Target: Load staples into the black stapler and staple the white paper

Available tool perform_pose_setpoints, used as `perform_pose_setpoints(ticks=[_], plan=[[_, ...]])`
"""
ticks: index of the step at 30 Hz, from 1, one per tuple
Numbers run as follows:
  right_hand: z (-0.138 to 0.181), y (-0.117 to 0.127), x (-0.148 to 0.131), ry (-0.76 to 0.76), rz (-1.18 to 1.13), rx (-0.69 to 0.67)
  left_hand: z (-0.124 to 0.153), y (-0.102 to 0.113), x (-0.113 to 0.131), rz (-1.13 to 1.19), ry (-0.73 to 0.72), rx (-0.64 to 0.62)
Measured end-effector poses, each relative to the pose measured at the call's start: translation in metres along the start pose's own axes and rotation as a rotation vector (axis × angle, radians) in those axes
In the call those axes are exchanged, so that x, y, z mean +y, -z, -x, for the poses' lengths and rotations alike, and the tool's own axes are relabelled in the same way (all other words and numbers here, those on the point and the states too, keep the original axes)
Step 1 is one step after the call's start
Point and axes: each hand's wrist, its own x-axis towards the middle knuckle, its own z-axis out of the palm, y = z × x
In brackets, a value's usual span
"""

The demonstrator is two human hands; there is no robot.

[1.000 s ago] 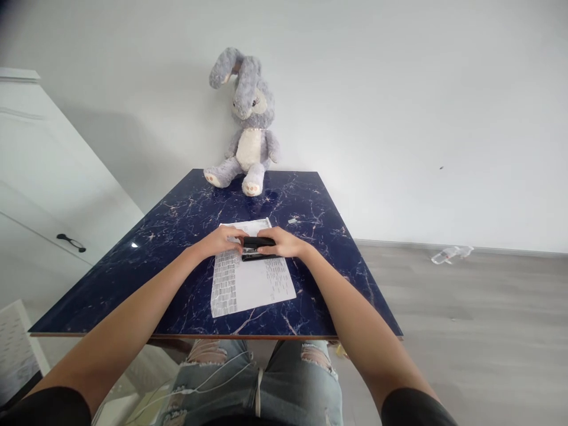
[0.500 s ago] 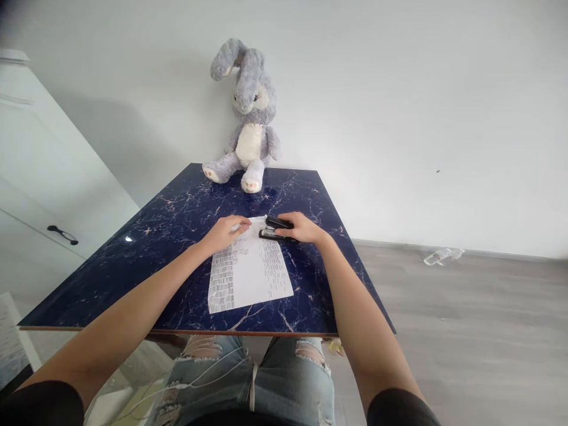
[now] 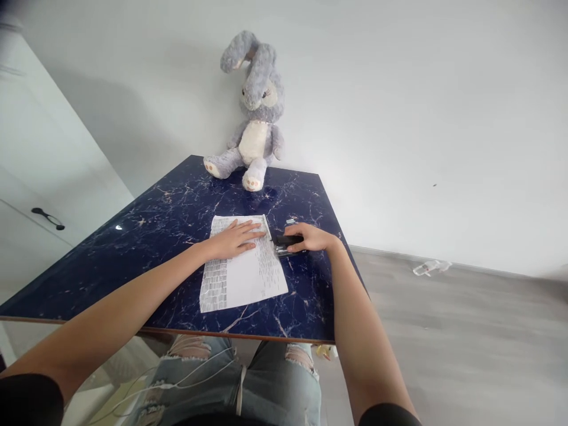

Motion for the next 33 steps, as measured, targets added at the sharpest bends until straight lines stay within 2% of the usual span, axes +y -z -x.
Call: perform_pose_setpoints(ticks=[3, 6, 9, 13, 18, 22, 33], plan=[[-0.007, -0.004, -0.008, 0.04, 0.01, -0.042, 0.002, 0.004, 0.006, 0.034, -0.095, 0.021], [-0.008, -0.004, -0.014, 0.049, 0.032, -0.064, 0.003, 0.007, 0.014, 0.089, -0.213, -0.028], [-0.011, -0.006, -0.021, 0.078, 0.053, -0.097, 0.004, 0.007, 0.016, 0.088, -0.19, -0.067], [-0.019, -0.013, -0.037, 0.112, 0.062, -0.13, 0.004, 0.006, 0.013, 0.065, -0.122, -0.047], [-0.026, -0.022, -0.053, 0.118, 0.065, -0.198, 0.005, 0.008, 0.015, 0.123, -0.155, -0.017], [-0.026, -0.025, -0.054, 0.129, 0.101, -0.196, 0.006, 0.007, 0.017, 0.195, -0.239, -0.042], [-0.023, -0.021, -0.048, 0.084, 0.046, -0.236, 0.01, 0.011, 0.012, 0.173, -0.233, -0.065]])
